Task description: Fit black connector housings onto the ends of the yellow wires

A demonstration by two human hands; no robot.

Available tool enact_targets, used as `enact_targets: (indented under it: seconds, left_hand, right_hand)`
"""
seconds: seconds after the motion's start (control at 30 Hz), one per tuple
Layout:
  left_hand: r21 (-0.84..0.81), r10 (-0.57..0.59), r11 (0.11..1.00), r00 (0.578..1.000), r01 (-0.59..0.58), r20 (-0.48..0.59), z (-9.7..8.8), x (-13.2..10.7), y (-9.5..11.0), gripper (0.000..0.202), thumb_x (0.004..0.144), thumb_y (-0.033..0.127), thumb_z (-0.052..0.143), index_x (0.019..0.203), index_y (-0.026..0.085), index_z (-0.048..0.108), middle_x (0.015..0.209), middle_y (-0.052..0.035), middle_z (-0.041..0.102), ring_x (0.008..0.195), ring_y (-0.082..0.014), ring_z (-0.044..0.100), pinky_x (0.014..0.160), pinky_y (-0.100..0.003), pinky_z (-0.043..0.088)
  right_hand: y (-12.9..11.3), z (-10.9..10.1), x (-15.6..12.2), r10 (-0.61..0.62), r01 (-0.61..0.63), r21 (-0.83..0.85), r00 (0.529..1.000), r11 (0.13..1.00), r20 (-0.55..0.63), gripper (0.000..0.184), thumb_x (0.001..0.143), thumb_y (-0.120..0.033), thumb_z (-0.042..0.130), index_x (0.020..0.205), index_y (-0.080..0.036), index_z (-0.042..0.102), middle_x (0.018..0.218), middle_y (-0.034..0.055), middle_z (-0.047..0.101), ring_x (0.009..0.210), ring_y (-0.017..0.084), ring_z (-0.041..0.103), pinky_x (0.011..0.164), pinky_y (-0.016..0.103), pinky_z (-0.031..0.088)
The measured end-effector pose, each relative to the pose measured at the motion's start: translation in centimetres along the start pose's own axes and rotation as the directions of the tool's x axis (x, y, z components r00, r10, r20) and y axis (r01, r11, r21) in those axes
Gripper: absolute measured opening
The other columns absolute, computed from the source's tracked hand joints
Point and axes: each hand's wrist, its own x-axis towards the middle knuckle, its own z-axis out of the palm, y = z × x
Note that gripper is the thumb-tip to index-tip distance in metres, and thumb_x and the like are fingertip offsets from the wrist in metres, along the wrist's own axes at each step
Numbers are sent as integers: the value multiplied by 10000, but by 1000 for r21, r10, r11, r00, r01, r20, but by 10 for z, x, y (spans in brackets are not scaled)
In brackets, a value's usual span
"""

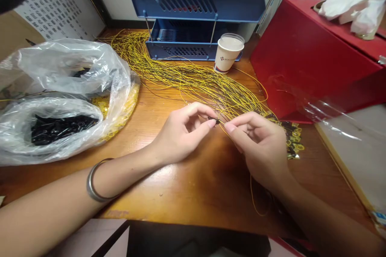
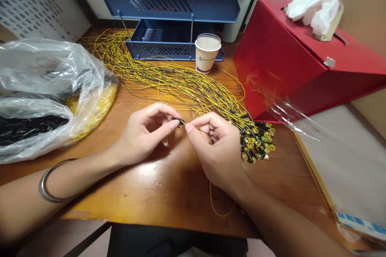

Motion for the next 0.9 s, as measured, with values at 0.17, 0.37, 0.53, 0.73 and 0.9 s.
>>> enact_targets:
  seconds: [0.17, 0.37, 0.53, 0.73, 0.9]
  left_hand:
    - [-1, 17, 1000, 1000, -17, -15, 0, 0, 2, 157, 896, 312, 668, 971, 176, 691, 866, -24, 703, 624, -79, 595, 578, -190, 470]
    - [-16, 0, 1000, 1000, 0, -13, 1, 0, 2, 185, 905, 334, 657, 987, 173, 701, 899, -35, 727, 584, -73, 595, 528, -179, 459]
    - [30, 49, 998, 999, -48, -23, 1, 0, 2, 167, 905, 312, 659, 986, 173, 706, 909, -36, 736, 633, -81, 625, 549, -169, 467]
    - [148, 196, 970, 981, -193, -5, 2, 0, 1, 118, 910, 234, 644, 989, 165, 699, 891, -16, 738, 594, -59, 599, 566, -163, 471]
    - [179, 263, 947, 964, -265, 36, 0, 0, -2, 100, 897, 174, 647, 986, 153, 687, 845, 10, 720, 572, -34, 586, 574, -140, 470]
  right_hand:
    - [0, 0, 0, 7, -7, 9, 1000, 1000, 5, 119, 812, -238, 671, 705, -216, 624, 479, -52, 426, 425, 88, 342, 402, 232, 255]
    - [-1, -1, 0, 21, -21, 13, 1000, 1000, 20, 130, 811, -238, 669, 696, -219, 612, 479, -56, 415, 425, 91, 343, 405, 234, 262]
    - [-1, 0, 1, 21, -21, 1, 1000, 1000, 17, 136, 817, -233, 665, 694, -219, 611, 478, -53, 417, 423, 91, 343, 404, 235, 263]
    - [0, 0, 1, 18, -17, -23, 1000, 1000, 9, 123, 807, -218, 664, 695, -212, 612, 491, -50, 432, 422, 86, 350, 403, 230, 267]
    - [1, 0, 1, 17, -16, -21, 999, 1000, 34, 103, 811, -230, 658, 719, -205, 621, 505, -50, 440, 438, 83, 356, 414, 224, 274]
